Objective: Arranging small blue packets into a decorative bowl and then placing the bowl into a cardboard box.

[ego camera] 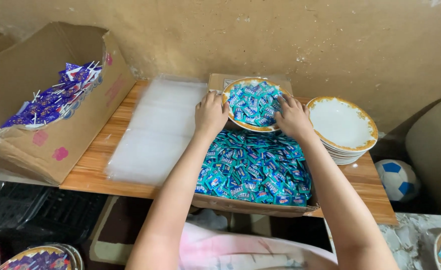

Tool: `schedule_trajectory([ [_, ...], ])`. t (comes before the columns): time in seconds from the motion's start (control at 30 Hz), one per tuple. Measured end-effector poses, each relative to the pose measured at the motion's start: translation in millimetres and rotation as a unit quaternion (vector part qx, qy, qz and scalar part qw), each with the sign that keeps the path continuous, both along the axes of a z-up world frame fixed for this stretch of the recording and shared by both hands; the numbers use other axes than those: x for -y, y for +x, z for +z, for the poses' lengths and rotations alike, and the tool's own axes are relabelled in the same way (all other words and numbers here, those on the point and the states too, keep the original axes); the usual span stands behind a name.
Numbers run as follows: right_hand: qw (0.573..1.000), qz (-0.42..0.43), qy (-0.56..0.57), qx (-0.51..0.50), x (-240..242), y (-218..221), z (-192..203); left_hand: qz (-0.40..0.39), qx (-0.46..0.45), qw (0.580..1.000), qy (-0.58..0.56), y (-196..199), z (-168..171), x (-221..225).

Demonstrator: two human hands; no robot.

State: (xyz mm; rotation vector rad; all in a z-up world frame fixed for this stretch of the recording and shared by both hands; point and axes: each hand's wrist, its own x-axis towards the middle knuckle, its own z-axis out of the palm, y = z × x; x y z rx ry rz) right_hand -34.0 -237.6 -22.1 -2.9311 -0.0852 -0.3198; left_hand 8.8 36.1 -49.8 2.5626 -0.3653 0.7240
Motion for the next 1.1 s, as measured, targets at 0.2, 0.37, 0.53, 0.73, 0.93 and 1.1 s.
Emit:
schedule_trajectory([
  [0.2,1.000,0.013,-0.004,-0.022,8.9,26.0,-12.3,-0.017,-0.080,0.996,-0.029,-16.0,21.7,15.1],
  [0.37,0.998,0.056,0.013,-0.018,-8.1,-0.7,11.0,-0.022,-0.165,0.985,-0.050,-9.7,20.2,19.0],
  [0.53,0.999,0.035,-0.025,-0.030,-13.4,-4.0,26.3,-0.025,-0.201,0.977,-0.060,-11.9,28.8,14.3],
  [0.73,0.995,0.076,0.023,-0.061,-15.4,-4.3,34.6,-0.057,-0.228,0.971,-0.047,-11.3,30.4,14.6],
  [0.93,0.995,0.081,0.031,-0.055,-5.1,8.2,22.9,-0.075,-0.240,0.966,-0.054,-13.8,37.5,15.9],
  [1.1,0.997,0.048,0.004,-0.054,-3.9,15.4,16.2,-0.074,-0.234,0.967,-0.061,-9.0,34.8,14.8],
])
